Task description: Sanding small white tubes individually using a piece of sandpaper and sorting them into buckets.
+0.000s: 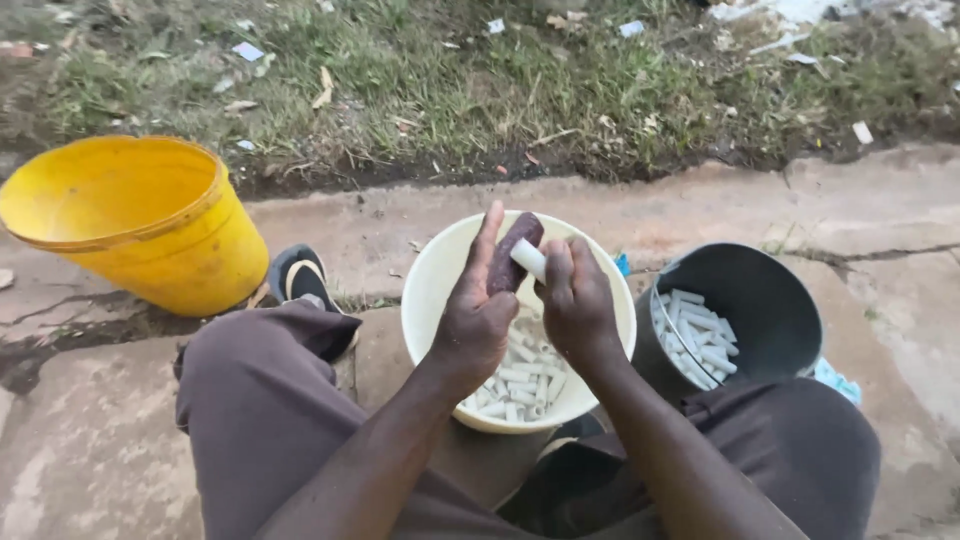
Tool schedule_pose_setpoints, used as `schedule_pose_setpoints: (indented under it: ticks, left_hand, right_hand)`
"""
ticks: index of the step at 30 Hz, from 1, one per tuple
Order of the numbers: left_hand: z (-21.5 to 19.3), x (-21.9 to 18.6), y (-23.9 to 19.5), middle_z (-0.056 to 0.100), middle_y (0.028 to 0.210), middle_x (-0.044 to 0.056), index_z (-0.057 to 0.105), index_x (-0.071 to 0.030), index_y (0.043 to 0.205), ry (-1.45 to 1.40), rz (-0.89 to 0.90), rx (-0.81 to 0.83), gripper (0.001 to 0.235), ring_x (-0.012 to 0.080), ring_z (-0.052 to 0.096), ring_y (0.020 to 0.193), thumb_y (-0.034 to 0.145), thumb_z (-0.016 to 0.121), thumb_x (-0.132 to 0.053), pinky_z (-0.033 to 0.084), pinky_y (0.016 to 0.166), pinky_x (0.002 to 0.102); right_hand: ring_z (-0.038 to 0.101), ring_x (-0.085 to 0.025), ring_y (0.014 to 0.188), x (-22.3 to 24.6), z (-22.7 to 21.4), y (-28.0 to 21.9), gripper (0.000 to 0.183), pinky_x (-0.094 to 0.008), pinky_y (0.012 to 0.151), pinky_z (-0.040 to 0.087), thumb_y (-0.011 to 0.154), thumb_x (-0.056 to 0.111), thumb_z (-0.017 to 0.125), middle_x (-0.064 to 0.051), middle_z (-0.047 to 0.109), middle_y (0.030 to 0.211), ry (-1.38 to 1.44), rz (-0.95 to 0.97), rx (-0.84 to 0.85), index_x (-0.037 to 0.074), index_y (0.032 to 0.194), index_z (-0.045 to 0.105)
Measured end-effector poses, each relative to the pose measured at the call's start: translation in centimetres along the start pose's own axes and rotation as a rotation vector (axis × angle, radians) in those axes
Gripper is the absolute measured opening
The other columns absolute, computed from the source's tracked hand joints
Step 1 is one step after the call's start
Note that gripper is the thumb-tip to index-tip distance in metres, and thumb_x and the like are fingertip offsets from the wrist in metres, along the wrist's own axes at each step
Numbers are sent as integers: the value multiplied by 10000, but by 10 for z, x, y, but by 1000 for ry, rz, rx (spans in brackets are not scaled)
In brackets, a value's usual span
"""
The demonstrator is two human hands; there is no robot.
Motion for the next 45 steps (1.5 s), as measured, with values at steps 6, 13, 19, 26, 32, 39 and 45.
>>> schedule_pose_setpoints:
  ticks: [6,13,19,26,32,39,45]
  left_hand:
    - [4,-11,3,305,1707,320,96,-88,1739,66,-8,27,1045,388,315,1579,762,380,148,215,1333,486]
    - [-1,-13,8,235,1746,306,65,-96,1735,143,-8,38,1046,401,229,1621,762,370,137,155,1350,490]
    - [-10,9,12,235,1724,347,86,-49,1730,162,-19,66,975,431,257,1598,819,354,172,217,1329,531]
    - [3,-38,-10,483,1631,278,241,-89,1710,354,-190,130,925,376,423,1554,822,382,126,331,1298,495]
    - [-39,-41,4,616,1528,239,474,-50,1602,527,-316,-143,743,333,555,1470,861,441,-10,458,1229,470]
    - [-56,-48,3,641,1518,197,547,-107,1570,592,-361,-97,677,329,560,1462,903,433,-77,477,1200,462]
    - [-73,-68,3,670,1465,251,580,-72,1530,605,-396,-157,629,390,590,1421,917,440,-74,501,1165,519]
  right_hand:
    - [283,-24,456,4,-2,-1,329,-164,403,214,1177,339,404,106,297,603,493,84,235,96,1007,545]
    - [750,-469,895,28,-9,-14,456,-576,787,554,1073,583,530,-202,726,768,-143,19,48,138,996,598]
    - [688,-613,841,19,7,-1,379,-734,701,514,1110,462,503,-338,647,925,-381,-152,-14,91,1133,574]
    - [657,-279,833,-20,-13,35,431,-414,694,519,1117,494,545,-102,645,843,70,138,-37,79,1218,601]
    - [761,-294,940,-51,41,31,418,-442,805,634,1005,365,697,-176,746,976,-243,193,542,66,1297,700]
    - [712,-428,1227,-197,130,83,464,-579,1062,565,877,245,693,-223,773,1207,-798,-76,899,85,1313,699]
    - [704,-504,1164,-337,194,69,578,-592,837,636,812,206,836,-251,631,1290,-981,16,837,92,1362,701]
Point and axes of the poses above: each hand's wrist, its own y-axis towards the middle knuckle, its own z-axis out of the palm, x = y × z, the point moved 2 cm from there along y, towards the middle knuckle
